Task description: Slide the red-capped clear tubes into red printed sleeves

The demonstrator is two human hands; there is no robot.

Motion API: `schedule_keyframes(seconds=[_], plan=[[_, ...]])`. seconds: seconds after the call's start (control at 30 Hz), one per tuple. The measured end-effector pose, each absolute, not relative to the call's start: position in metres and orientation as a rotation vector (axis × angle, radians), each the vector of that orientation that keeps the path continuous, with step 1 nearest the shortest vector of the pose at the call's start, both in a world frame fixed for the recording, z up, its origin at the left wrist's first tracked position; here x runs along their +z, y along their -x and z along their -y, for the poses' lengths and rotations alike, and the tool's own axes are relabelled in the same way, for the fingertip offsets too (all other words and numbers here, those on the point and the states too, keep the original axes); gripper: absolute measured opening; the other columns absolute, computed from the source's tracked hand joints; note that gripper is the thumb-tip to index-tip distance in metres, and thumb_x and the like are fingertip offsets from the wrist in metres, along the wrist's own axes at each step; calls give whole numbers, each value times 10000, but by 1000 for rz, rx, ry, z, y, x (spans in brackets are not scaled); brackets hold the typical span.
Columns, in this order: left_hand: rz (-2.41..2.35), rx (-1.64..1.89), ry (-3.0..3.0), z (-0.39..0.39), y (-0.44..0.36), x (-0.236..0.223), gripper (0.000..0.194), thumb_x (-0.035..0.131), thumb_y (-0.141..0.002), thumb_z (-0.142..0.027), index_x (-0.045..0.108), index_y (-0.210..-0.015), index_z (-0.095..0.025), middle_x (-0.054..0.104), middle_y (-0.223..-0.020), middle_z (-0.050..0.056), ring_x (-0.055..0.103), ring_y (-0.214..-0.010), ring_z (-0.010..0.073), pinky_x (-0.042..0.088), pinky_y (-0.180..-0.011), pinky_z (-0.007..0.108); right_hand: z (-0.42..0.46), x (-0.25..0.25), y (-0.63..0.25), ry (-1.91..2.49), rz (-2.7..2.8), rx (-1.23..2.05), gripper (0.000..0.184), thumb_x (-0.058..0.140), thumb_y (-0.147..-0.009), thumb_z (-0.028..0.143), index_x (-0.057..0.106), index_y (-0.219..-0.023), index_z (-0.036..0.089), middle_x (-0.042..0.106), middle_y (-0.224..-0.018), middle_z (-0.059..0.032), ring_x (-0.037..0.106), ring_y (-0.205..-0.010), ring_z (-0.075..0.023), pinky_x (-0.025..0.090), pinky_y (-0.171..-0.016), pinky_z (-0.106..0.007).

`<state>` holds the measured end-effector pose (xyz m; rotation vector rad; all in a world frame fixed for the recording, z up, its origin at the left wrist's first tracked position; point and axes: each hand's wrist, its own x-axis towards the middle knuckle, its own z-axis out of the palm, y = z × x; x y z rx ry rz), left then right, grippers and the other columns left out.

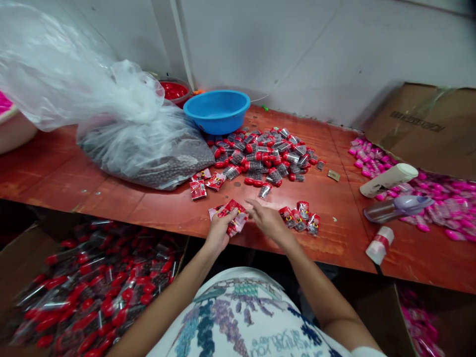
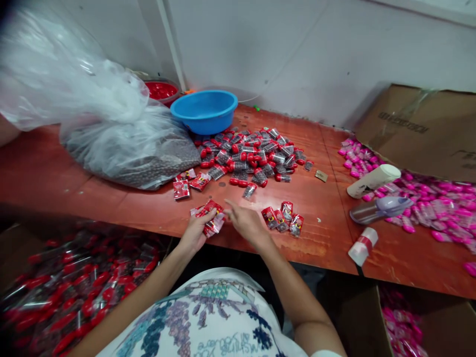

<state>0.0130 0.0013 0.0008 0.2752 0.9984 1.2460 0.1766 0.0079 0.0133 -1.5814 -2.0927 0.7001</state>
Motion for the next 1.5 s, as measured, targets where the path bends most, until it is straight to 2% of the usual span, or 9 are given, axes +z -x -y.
schedule_keyframes(seconds=[0.2, 0.33, 0.47, 0.53, 0.63, 0.9, 1.23, 1.33, 1.5], plan=[[-1040, 1229, -210, -5, -4, 9, 271, 794, -543, -60, 630, -752, -115, 705, -697, 35, 669, -591, 161, 564, -623, 292, -54, -4, -191, 2115, 1804, 262, 409, 496, -901, 372, 534, -1259, 178, 567, -1107, -172, 605, -922, -273, 450, -735, -342], [-1032, 1176, -116, -6, -3, 10, 165, 753, -615, -54, 625, -706, -106, 683, -642, 31, 639, -529, 140, 562, -566, 279, -49, -12, -187, 2081, 1895, 370, 393, 522, -869, 272, 535, -1256, 206, 556, -1051, -135, 598, -880, -247, 440, -750, -333], [-973, 1193, -32, -9, -3, 8, 137, 735, -688, -94, 605, -664, -129, 650, -593, -3, 604, -494, 102, 558, -556, 252, -22, -18, -185, 1901, 1872, 583, 507, 558, -798, 201, 491, -1298, 247, 552, -1099, -101, 592, -899, -234, 449, -805, -353], [-930, 1194, 2, -10, -3, 7, 148, 717, -718, -101, 590, -651, -136, 637, -577, -10, 593, -486, 91, 556, -563, 245, -5, -19, -183, 1755, 1755, 700, 532, 558, -790, 199, 470, -1313, 236, 554, -1105, -84, 579, -924, -220, 453, -846, -361], [-918, 1178, 76, -13, -6, 8, 139, 685, -752, -94, 586, -665, -138, 644, -586, 0, 606, -505, 101, 559, -583, 258, 22, -9, -173, 1518, 1533, 837, 534, 529, -829, 232, 424, -1353, 241, 537, -1088, -64, 571, -844, -171, 487, -799, -322], [-1002, 1185, 98, -13, -19, 16, 129, 719, -702, -71, 603, -696, -128, 671, -617, 18, 633, -523, 135, 542, -575, 266, 57, 19, -152, 1305, 1704, 787, 549, 500, -863, 187, 400, -1383, 331, 508, -1035, -50, 553, -944, -186, 483, -846, -334], [-990, 1263, -169, -3, -19, 27, 292, 826, -545, -132, 620, -752, -136, 659, -641, -18, 621, -549, 114, 512, -589, 235, 57, 14, -153, 1238, 1715, 928, 497, 489, -894, 225, 425, -1378, 325, 487, -998, -36, 535, -919, -159, 490, -775, -278], [-960, 1250, -258, 0, -18, 30, 317, 836, -535, -157, 627, -773, -136, 672, -670, -11, 627, -571, 122, 519, -608, 249, 58, 11, -154, 1254, 1639, 916, 471, 469, -911, 245, 428, -1376, 312, 500, -1022, -46, 534, -956, -168, 484, -771, -284], [-981, 1196, -395, 5, -16, 35, 332, 844, -523, -170, 617, -762, -138, 671, -676, -10, 627, -581, 129, 515, -605, 247, 58, 10, -153, 1280, 1497, 921, 432, 530, -874, 259, 488, -1304, 270, 556, -1026, -49, 559, -876, -168, 490, -748, -291]])
